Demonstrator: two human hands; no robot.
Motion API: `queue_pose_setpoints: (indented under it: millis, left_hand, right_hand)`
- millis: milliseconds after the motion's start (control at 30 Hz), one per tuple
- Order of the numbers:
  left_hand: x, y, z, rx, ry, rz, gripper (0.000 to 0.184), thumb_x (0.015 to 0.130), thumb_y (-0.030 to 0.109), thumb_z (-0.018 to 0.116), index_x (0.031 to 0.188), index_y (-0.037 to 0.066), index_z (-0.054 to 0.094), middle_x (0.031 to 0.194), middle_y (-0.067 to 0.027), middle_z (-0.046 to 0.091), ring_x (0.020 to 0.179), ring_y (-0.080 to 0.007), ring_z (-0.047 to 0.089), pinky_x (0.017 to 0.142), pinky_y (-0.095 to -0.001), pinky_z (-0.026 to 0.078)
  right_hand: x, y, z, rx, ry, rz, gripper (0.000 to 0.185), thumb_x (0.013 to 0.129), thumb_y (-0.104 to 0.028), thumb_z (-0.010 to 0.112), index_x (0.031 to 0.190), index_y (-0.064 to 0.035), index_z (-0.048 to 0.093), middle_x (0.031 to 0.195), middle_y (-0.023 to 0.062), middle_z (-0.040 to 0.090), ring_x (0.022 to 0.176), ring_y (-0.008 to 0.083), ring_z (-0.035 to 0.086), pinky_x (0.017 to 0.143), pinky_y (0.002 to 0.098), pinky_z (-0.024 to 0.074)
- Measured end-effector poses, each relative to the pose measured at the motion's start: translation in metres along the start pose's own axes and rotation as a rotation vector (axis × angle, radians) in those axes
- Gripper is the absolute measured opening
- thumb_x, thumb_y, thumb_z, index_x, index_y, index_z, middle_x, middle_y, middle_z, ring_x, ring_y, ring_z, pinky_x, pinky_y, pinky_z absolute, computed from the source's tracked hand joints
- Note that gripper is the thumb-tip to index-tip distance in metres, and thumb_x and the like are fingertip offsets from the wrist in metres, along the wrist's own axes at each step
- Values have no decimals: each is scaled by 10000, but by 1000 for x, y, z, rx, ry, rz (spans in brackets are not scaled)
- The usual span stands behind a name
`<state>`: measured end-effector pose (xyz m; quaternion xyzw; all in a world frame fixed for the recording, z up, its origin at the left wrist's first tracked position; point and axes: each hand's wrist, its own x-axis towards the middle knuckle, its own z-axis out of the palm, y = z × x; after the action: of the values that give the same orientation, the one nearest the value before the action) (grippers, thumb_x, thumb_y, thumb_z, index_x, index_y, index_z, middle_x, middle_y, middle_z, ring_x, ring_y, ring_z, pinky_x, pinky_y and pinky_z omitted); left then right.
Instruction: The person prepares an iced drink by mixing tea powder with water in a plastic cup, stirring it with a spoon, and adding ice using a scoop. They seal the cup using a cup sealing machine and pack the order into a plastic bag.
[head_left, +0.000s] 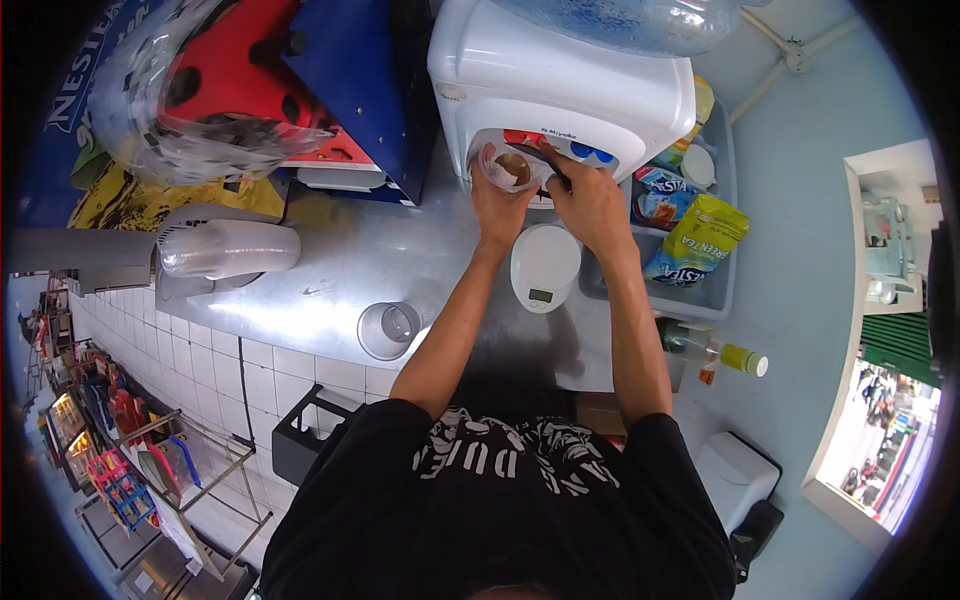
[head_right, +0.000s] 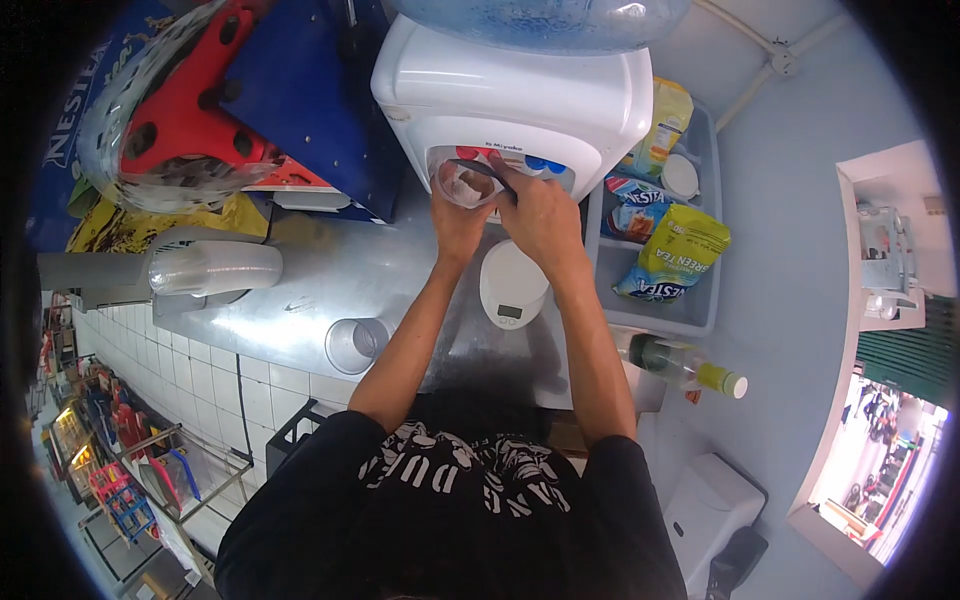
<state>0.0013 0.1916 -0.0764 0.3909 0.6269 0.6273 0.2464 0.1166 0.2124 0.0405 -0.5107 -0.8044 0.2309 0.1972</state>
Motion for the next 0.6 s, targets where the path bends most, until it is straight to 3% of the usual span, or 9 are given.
queue_pose_setpoints:
  millis: [600]
  left_hand:
    - [0,-13,3,-69,-38,-15,861,603,79,840,1304,-77,364,1277,-222,475,1193,-325,488,1007,-366,407]
  right_hand:
    - [0,3,2,-13,-14,19,441,812,-174,537,1245,-229,598,751,196,636,788,390,616,750,457,488]
